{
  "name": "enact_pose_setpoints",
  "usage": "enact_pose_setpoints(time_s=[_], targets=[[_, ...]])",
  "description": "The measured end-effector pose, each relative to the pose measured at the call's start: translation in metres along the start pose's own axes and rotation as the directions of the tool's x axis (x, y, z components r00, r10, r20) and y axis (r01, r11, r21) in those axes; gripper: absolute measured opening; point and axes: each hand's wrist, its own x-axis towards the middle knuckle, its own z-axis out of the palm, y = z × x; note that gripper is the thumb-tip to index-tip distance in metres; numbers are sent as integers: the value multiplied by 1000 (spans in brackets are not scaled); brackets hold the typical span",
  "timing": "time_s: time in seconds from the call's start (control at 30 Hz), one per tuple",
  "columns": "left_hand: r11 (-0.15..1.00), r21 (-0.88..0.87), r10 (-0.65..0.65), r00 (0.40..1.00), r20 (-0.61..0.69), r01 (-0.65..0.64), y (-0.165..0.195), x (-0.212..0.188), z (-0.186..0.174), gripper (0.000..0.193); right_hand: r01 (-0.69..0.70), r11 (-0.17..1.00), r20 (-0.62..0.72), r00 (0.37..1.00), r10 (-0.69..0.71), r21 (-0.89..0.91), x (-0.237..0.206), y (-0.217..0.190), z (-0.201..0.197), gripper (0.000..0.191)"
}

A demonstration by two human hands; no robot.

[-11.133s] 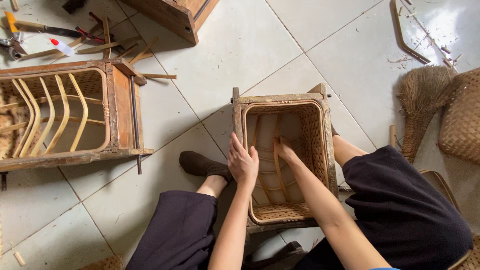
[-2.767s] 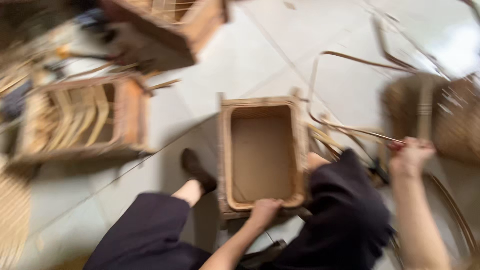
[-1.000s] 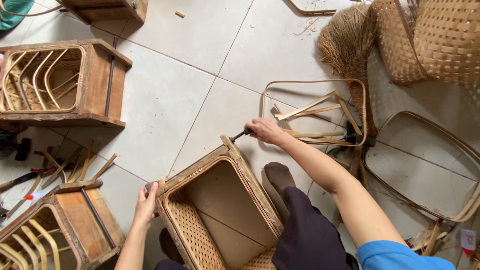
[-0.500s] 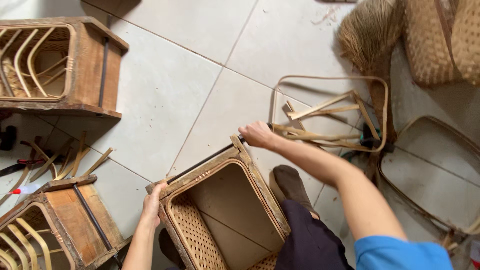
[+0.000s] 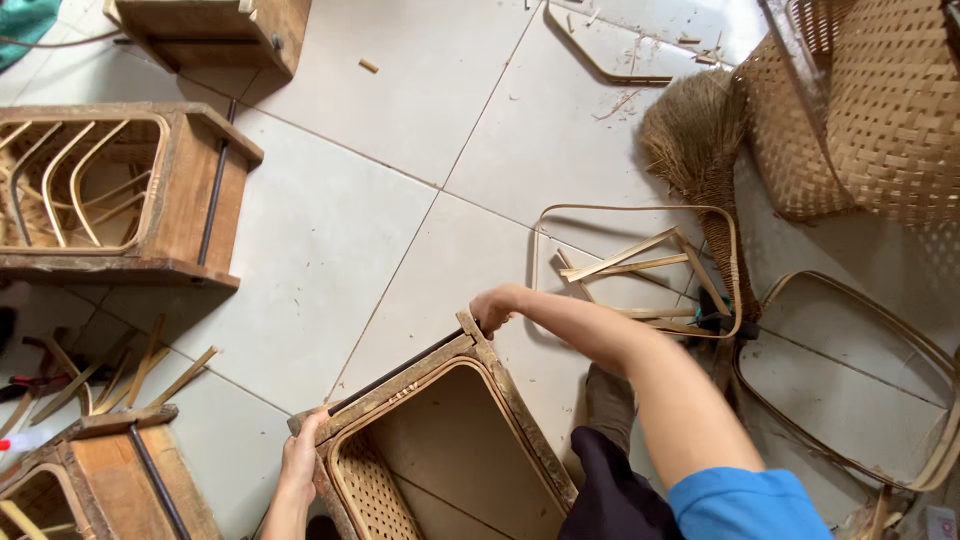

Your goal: The person sits on the floor fitting curved bamboo ribs into a woven basket held in a wooden jig, pressing the ribs into place and hammering the frame edges to secure them. They then lift the finished basket out of the jig and set it aside with other completed baskets.

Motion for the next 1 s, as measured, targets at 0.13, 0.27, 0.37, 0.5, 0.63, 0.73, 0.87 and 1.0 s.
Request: enact_pose_setpoints(time_s=[0.13,0.27,0.37,0.5,0.63,0.73,0.87,1.0], targets=[[999,-45,25,1000,1,-25,-1,1,2,55,6,946,-494,852,-175,-325,-4,2,24,16],[999,-39,-12,1000,-8,12,-1,0,2,56,-61,924,-720,646,-251,-377,-8,3,54,8],[992,-126,-2,1000,8,3,-2,1,4,49,-22,949,-909,297,-293,-314,-12,-3,61,4],[985,-126,118,992,-36,-121,-3,2,10,46,73,917,-680,648,-342,-392,-14,-6,26,18],[974,-94,197,977,-82,-205,-1,0,13,40,-7,998,-21,1000,6,-56,0,-5,-8,15],[973,-87,208,974,-91,-216,2,-6,14,38,-49,990,-251,968,14,-134,4,-7,11,19],[961,-54,263,959,-109,-270,7,-15,19,39,-34,967,-862,462,-210,-254,-16,-14,60,27],[958,4,281,941,-191,-285,13,-20,25,40,-36,863,-841,248,-481,-505,-79,-29,74,70]])
